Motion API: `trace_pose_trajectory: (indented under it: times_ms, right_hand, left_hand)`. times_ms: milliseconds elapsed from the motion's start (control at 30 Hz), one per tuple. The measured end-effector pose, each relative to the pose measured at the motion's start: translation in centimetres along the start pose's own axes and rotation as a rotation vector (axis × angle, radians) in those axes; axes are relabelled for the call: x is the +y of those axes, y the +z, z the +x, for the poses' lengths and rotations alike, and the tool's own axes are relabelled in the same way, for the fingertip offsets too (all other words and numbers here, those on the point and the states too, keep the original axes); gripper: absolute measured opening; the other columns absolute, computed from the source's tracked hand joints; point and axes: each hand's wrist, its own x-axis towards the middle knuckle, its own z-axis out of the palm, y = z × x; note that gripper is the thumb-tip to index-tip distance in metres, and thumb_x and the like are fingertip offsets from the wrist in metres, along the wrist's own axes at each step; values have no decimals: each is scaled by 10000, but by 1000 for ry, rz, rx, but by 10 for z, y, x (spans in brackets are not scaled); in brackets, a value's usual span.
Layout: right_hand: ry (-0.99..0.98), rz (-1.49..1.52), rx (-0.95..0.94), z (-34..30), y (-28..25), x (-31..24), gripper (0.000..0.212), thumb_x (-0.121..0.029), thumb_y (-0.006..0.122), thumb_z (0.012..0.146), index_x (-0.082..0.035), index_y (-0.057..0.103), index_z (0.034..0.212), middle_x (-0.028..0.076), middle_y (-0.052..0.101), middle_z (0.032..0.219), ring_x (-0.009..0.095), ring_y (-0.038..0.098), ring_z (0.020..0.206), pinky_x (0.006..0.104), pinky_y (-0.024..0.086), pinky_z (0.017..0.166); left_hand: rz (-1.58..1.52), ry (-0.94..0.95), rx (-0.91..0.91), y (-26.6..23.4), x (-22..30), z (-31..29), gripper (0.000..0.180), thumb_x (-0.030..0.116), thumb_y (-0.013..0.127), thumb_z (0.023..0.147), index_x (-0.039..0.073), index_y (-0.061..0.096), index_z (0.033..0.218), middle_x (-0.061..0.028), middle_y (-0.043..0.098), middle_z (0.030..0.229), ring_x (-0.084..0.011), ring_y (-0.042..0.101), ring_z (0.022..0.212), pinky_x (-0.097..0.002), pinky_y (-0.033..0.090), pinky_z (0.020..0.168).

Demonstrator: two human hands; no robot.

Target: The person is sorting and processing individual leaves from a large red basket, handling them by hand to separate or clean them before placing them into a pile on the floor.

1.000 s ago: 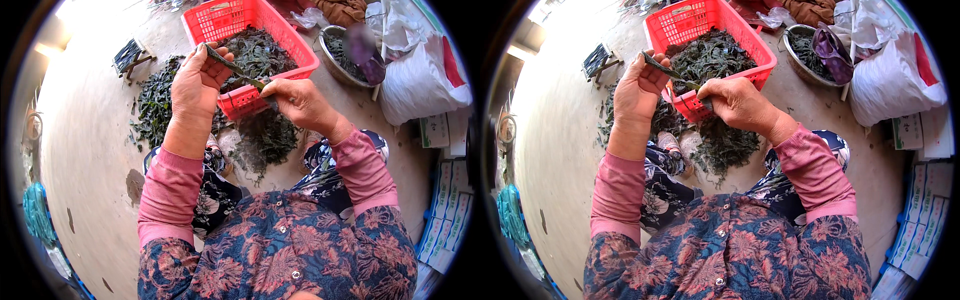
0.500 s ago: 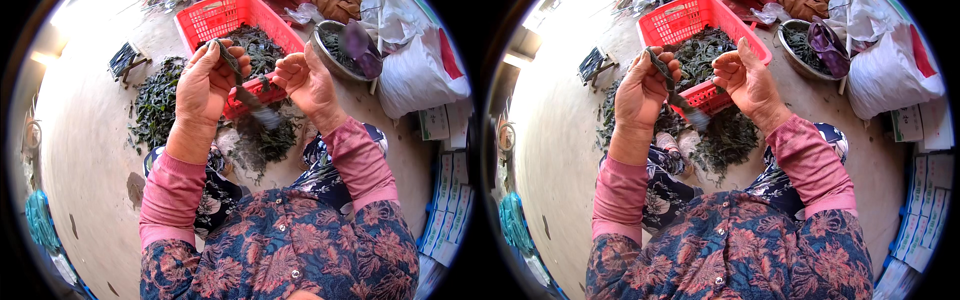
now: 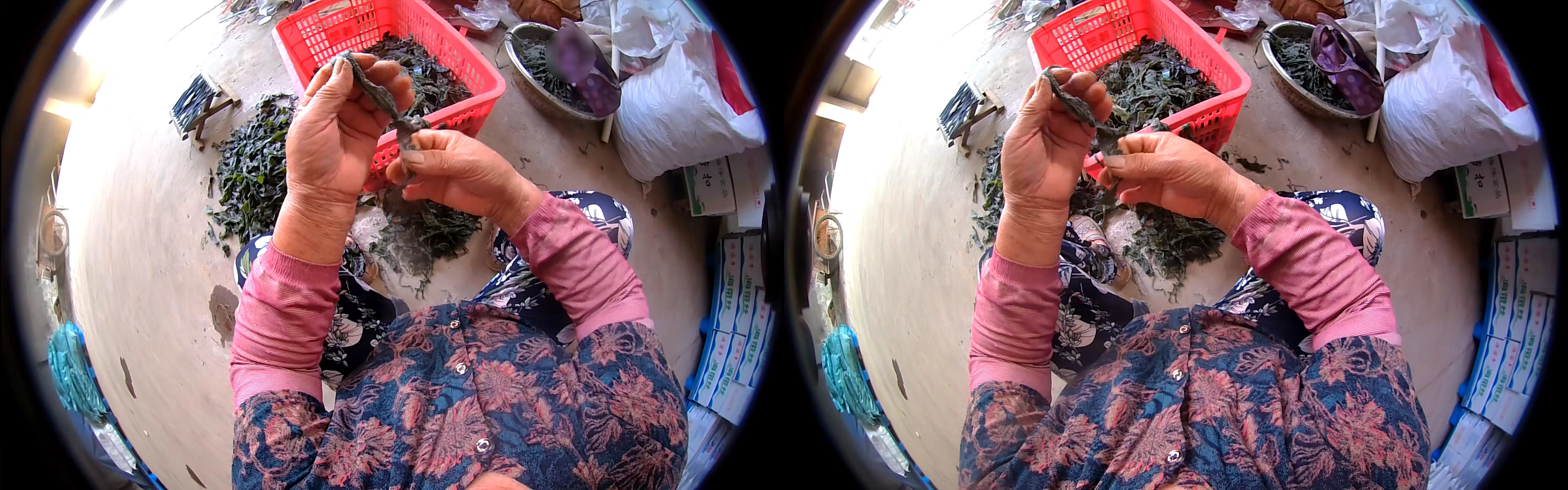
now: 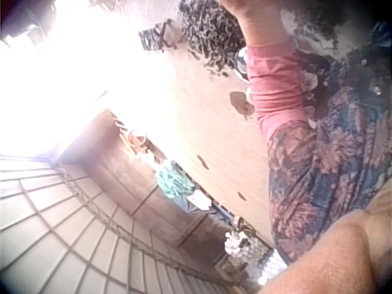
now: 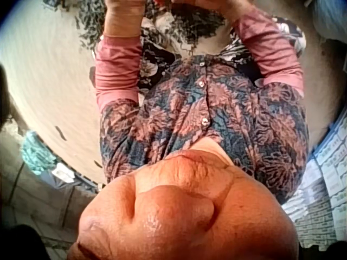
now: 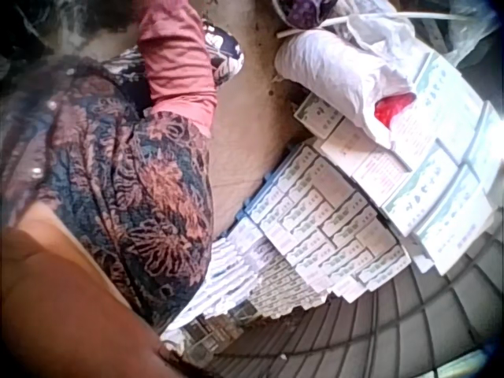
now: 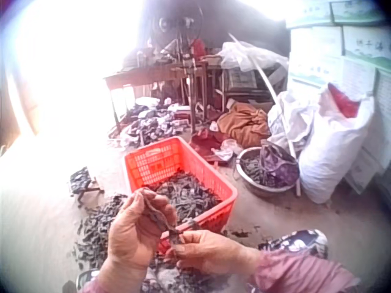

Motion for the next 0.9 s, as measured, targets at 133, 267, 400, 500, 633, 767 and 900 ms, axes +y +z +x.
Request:
trace_pose_trajectory:
  times_ms: [133,267,400,500,633,767,900]
  right_hand:
    - [-251,-208,172,1,-12,1,160,-184,671,753,-60,575,782,-35,574,744,39,524,670,177,430,594]
    - [-432,-299,253,2,-18,3,125,-115,680,738,-53,574,767,-29,570,716,41,512,662,178,426,599]
    - [-511,-334,312,2,-19,0,90,-60,653,752,-41,570,781,-22,570,725,46,514,673,178,429,614]
    - [-638,-390,359,4,-22,-6,91,-25,646,748,-42,563,783,-21,564,742,46,513,700,182,433,632]
    - [-951,-759,422,4,-27,-12,145,14,658,706,-41,544,778,11,550,804,96,527,762,224,442,656]
    - [-1111,-1301,463,-3,-21,-17,163,35,646,664,-34,549,775,68,550,838,220,550,761,276,451,688]
    - [-1172,-1595,413,-2,-21,-16,170,56,605,648,-38,569,785,110,559,892,305,540,761,288,455,718]
  left_hand:
    - [95,73,111,-4,5,2,196,155,457,878,-10,525,959,-173,582,951,-277,569,910,-418,472,801]
    - [59,67,220,-10,8,1,190,159,486,864,-3,520,960,-156,582,925,-275,571,888,-417,476,796]
    - [20,86,264,-21,7,0,230,155,484,868,-43,510,983,-175,566,959,-298,554,926,-445,452,838]
    - [51,89,350,-21,5,1,220,159,498,861,-31,522,969,-164,572,933,-293,563,899,-444,461,821]
    - [69,42,377,-24,9,-2,190,167,511,855,2,544,942,-142,588,879,-283,576,855,-434,475,789]
    - [89,32,356,-25,11,-6,147,174,516,853,38,559,888,-104,600,811,-266,590,799,-422,482,759]
    - [132,48,416,-18,10,-5,136,189,472,873,64,522,891,-90,590,817,-245,590,757,-416,486,712]
